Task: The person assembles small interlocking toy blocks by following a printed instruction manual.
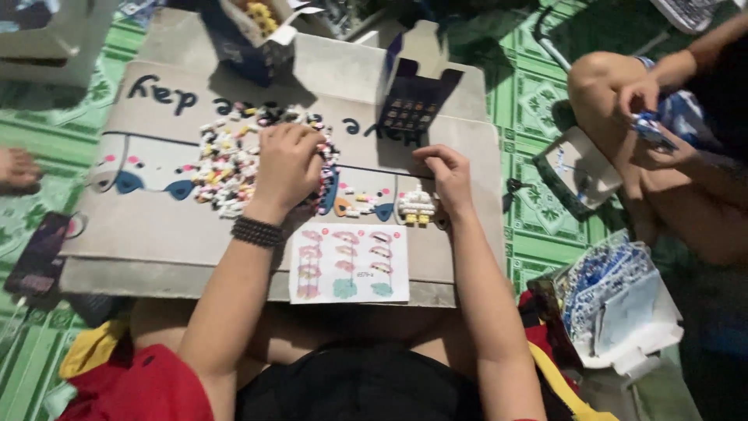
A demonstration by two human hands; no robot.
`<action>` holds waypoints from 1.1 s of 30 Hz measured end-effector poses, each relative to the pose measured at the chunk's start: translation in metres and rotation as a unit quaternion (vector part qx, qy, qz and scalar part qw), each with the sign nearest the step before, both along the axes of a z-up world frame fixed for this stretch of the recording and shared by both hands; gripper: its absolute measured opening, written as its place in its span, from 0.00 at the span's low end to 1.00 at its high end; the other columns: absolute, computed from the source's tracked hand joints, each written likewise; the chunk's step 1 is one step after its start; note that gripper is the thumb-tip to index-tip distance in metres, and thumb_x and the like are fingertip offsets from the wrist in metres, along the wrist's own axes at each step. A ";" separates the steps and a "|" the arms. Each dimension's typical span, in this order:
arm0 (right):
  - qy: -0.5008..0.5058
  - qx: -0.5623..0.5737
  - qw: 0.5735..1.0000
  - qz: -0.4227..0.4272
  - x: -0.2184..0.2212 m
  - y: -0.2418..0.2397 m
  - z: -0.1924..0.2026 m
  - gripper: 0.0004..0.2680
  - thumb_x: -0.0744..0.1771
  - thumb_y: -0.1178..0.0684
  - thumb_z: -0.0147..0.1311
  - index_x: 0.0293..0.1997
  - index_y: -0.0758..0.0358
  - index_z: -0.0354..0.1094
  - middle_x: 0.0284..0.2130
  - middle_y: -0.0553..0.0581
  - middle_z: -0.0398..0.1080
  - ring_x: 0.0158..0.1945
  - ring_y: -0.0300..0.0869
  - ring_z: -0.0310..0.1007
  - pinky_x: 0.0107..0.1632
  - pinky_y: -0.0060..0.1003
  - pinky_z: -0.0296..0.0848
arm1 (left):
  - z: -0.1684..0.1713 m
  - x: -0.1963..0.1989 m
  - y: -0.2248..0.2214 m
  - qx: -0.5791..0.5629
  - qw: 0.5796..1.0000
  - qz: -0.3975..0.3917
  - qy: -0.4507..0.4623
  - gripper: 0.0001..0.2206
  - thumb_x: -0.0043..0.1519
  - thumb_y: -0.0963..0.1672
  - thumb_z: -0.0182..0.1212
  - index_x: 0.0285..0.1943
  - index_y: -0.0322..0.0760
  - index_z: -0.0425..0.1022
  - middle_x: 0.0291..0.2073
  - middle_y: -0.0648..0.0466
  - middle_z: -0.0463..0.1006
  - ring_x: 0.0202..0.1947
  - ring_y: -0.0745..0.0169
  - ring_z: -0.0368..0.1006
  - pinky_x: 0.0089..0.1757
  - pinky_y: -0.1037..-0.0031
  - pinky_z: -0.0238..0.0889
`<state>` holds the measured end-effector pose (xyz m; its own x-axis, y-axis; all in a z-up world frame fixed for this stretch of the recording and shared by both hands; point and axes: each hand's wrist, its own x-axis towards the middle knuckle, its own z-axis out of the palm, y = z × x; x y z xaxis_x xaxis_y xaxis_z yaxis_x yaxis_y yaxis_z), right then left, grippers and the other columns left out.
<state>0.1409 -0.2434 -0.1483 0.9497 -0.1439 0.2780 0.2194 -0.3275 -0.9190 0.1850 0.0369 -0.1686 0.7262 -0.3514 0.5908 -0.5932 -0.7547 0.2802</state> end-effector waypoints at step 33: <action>-0.257 -0.378 0.870 0.181 -0.038 0.064 0.034 0.06 0.62 0.49 0.52 0.38 0.53 0.70 0.33 0.48 0.70 0.43 0.42 0.63 0.53 0.44 0.49 | 0.019 -0.017 -0.008 0.032 0.994 -0.046 0.089 0.03 0.54 0.43 0.59 0.35 0.47 0.75 0.37 0.57 0.73 0.47 0.60 0.65 0.49 0.65 0.52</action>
<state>0.1028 -0.1793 -0.1146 0.6163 0.5488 0.5647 0.7533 -0.6198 -0.2198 0.1684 0.0289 -0.1497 0.7799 -0.4550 0.4298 -0.6066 -0.7189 0.3395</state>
